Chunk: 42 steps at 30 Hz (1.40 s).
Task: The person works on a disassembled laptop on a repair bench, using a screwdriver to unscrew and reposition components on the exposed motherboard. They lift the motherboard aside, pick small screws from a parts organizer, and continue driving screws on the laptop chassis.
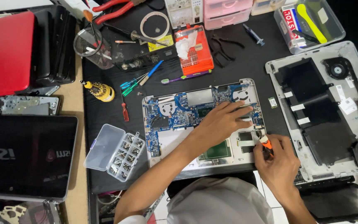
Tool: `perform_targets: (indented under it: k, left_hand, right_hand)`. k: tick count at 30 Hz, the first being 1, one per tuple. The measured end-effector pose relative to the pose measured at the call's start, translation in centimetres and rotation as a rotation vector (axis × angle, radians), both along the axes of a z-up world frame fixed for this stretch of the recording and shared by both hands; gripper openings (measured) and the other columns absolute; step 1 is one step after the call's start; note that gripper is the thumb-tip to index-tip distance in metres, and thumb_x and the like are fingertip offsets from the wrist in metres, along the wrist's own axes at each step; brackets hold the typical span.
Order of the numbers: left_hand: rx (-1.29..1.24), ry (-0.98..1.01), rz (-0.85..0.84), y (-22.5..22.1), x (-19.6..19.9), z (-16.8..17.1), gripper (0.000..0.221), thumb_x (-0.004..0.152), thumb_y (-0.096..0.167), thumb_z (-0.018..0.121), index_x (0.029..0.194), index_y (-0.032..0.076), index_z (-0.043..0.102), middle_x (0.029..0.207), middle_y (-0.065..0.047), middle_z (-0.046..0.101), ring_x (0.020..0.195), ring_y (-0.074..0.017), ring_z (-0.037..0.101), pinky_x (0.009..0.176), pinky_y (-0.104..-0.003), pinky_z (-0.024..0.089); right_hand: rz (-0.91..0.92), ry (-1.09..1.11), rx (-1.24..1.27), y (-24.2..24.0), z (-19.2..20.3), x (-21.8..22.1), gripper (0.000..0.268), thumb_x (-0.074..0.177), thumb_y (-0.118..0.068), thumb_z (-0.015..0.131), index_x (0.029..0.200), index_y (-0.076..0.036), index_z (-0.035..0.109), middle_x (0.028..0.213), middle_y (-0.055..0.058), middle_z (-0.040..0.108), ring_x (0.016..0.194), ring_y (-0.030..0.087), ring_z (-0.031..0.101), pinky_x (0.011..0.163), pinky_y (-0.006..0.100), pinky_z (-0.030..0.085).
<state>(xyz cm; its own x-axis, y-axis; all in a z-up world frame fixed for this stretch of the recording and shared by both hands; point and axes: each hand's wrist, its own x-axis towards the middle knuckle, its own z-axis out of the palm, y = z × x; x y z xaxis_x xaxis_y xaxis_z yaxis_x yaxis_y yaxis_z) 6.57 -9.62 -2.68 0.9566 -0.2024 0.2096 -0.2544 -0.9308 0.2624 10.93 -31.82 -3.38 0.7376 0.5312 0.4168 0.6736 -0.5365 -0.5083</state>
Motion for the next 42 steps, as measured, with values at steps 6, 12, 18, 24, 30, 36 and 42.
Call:
perform_targets:
  k: [6,12,18,24,30,36,42]
  left_hand:
    - [0.244,-0.150,0.136,-0.6,-2.9,2.7,0.030,0.089,0.004,0.077,0.115,0.013,0.067,0.130,-0.014,0.062,0.130,-0.0336,0.057,0.108,-0.048,0.051]
    - [0.070,-0.110,0.162,-0.9,-4.6,0.8,0.045,0.105,0.003,0.053,0.150,0.006,0.047,0.154,-0.016,0.053,0.149,-0.0362,0.045,0.128,-0.052,0.034]
    - [0.294,-0.166,0.575,-3.7,-7.7,0.1,0.068,0.102,0.041,0.074,0.153,0.006,0.044,0.159,-0.025,0.040,0.144,-0.0529,0.045,0.120,-0.062,0.040]
    - [0.449,0.046,0.831,-4.3,-10.2,0.3,0.087,0.104,0.077,0.048,0.166,0.023,0.018,0.166,-0.031,0.022,0.154,-0.0499,0.023,0.122,-0.067,0.026]
    - [0.400,0.065,0.811,-4.1,-10.5,0.0,0.079,0.108,0.069,0.041,0.167,0.023,0.017,0.167,-0.030,0.019,0.155,-0.0500,0.024,0.120,-0.068,0.030]
    - [0.245,0.010,0.820,-2.5,-12.4,2.3,0.066,0.109,0.054,0.036,0.157,0.009,0.044,0.163,-0.024,0.037,0.153,-0.0401,0.030,0.125,-0.046,0.028]
    - [0.486,0.020,1.016,-3.0,-14.6,-0.6,0.077,0.103,0.072,0.037,0.164,0.026,0.028,0.161,-0.028,0.037,0.147,-0.0515,0.037,0.122,-0.057,0.031]
  right_hand:
    - [-0.007,0.045,-0.015,-0.3,-0.3,0.1,0.017,0.098,-0.014,0.073,0.107,0.000,0.075,0.108,0.010,0.067,0.057,0.020,0.060,0.050,0.033,0.045]
    - [0.121,0.106,0.017,1.1,2.9,0.7,0.021,0.094,-0.003,0.071,0.114,-0.008,0.077,0.129,0.008,0.069,0.104,0.022,0.071,0.065,0.033,0.057]
    - [0.213,-0.142,-0.327,1.8,2.5,1.3,0.050,0.092,-0.008,0.063,0.141,-0.013,0.068,0.150,-0.007,0.063,0.094,0.010,0.074,0.039,0.029,0.046]
    - [0.212,0.019,-0.382,2.5,3.8,1.6,0.055,0.084,-0.006,0.060,0.137,-0.016,0.068,0.147,-0.002,0.064,0.078,0.021,0.073,0.038,0.036,0.047]
    - [0.178,-0.083,-0.726,4.8,3.8,1.7,0.063,0.091,-0.024,0.056,0.154,-0.027,0.049,0.162,-0.010,0.050,0.082,0.024,0.078,0.038,0.041,0.057]
    - [0.228,-0.236,-0.778,4.3,2.6,3.2,0.061,0.091,-0.029,0.057,0.152,-0.029,0.051,0.153,-0.014,0.057,0.059,0.022,0.079,0.033,0.035,0.054]
    - [0.188,0.032,-0.781,5.1,5.6,1.9,0.062,0.092,-0.021,0.055,0.153,-0.029,0.048,0.161,-0.014,0.048,0.064,0.031,0.080,0.042,0.043,0.063]
